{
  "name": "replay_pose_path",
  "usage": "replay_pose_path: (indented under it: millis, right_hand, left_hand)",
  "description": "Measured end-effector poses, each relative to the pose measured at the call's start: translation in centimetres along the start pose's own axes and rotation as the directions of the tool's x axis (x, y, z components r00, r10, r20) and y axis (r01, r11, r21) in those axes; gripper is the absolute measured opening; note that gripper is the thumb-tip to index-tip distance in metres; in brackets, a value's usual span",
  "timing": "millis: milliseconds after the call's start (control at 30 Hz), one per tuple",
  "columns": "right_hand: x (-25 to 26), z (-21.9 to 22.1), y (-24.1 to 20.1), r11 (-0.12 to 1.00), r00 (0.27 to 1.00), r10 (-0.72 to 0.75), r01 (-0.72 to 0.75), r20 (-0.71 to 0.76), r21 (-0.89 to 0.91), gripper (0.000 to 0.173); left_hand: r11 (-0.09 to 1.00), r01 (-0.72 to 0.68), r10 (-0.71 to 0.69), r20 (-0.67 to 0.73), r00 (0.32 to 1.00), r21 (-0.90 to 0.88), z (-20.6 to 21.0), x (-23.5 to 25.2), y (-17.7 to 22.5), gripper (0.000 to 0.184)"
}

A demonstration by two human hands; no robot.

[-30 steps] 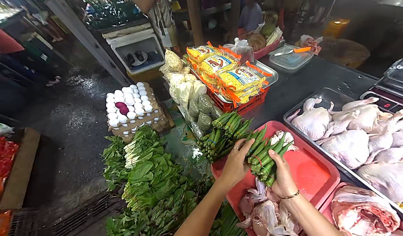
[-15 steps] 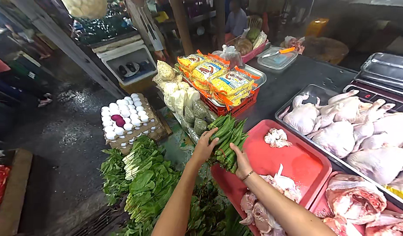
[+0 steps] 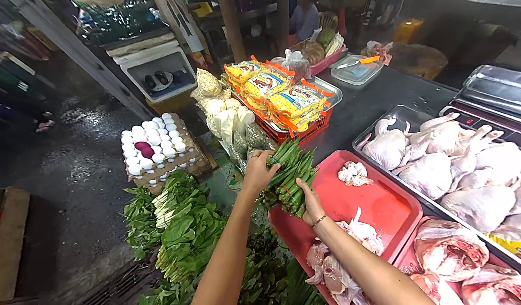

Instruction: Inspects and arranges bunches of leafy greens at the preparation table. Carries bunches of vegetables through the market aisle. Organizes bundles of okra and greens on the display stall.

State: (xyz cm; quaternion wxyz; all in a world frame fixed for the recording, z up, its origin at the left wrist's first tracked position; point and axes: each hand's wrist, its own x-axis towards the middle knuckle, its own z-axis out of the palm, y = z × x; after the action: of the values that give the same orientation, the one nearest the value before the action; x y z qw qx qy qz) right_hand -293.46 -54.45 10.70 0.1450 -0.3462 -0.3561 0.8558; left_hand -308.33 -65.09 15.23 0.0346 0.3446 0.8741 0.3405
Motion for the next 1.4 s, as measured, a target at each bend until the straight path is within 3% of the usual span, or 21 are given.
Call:
replay_pose_path:
  millis: [67, 167, 233, 400, 533, 733, 833, 967, 1100, 1267, 1400]
  right_hand:
    - [0.3, 0.0, -0.4, 1.0, 1.0, 0.014, -0.014, 0.008, 0.005, 0.054]
    - [0.9, -0.1, -0.4, 1.0, 1.0, 0.007, -0.007, 0.021, -0.005, 0.049]
    - [1.0, -0.3, -0.4, 1.0, 0.999, 0.015, -0.014, 0.032, -0.025, 0.052]
    - [0.7, -1.4, -1.1, 0.998, 0.999, 0.013, -0.011, 0.038, -0.065, 0.05]
    - [0.2, -2.8, -2.3, 0.998, 0.999, 0.002, 0.001, 0.039, -0.066, 0.046]
    - [-0.7, -5.1, -4.7, 0.999, 0.998, -0.048, 0.049, 0.049, -0.011, 0.044]
    - [-1.3, -6.0, -5.5, 0.995, 0.995, -0.096, 0.096, 0.016, -0.011, 0.04]
    - [-1.5, -5.4, -5.8, 0.998, 0.998, -0.056, 0.056, -0.01, -0.008, 0.039]
    - [-1.2, -1.2, -4.6, 0.992, 0.997, -0.079, 0.08, 0.01, -0.097, 0.047]
    - [0.9, 3.4, -1.7, 0.953, 0.988, -0.155, 0.143, -0.024, -0.267, 0.073]
    - [1.5, 4.0, -1.6, 0.945, 0.991, -0.135, 0.123, -0.019, -0.302, 0.075]
  left_hand:
    - [1.0, -0.003, 0.003, -0.035, 0.999, 0.023, -0.2, -2.8, 0.1, 0.043]
    - [0.991, 0.08, -0.093, 0.12, 0.988, 0.112, 0.7, -5.4, 0.2, 0.046]
    - [0.987, 0.078, -0.097, 0.137, 0.986, 0.14, 1.5, -5.8, -0.3, 0.045]
    - [0.996, -0.072, 0.065, -0.116, 0.991, -0.058, 1.7, -7.6, -1.2, 0.039]
    - [0.986, -0.001, -0.043, -0.254, 0.966, -0.168, 0.5, -6.1, -0.8, 0.043]
    - [0.981, 0.192, -0.191, -0.083, 0.978, 0.008, 0.5, 1.1, -0.9, 0.042]
    - [0.968, 0.244, -0.242, -0.039, 0.969, 0.064, 0.8, 2.4, -1.4, 0.04]
    - [0.963, 0.252, -0.25, -0.033, 0.968, 0.094, 0.8, 2.0, -2.0, 0.041]
    - [0.971, 0.206, -0.204, -0.037, 0.978, 0.12, 0.3, 2.5, -2.4, 0.043]
    - [0.983, 0.137, -0.156, -0.17, 0.973, -0.12, -0.4, -1.2, -0.4, 0.044]
    - [0.974, 0.177, -0.169, 0.069, 0.983, -0.139, 1.1, -4.7, -0.3, 0.046]
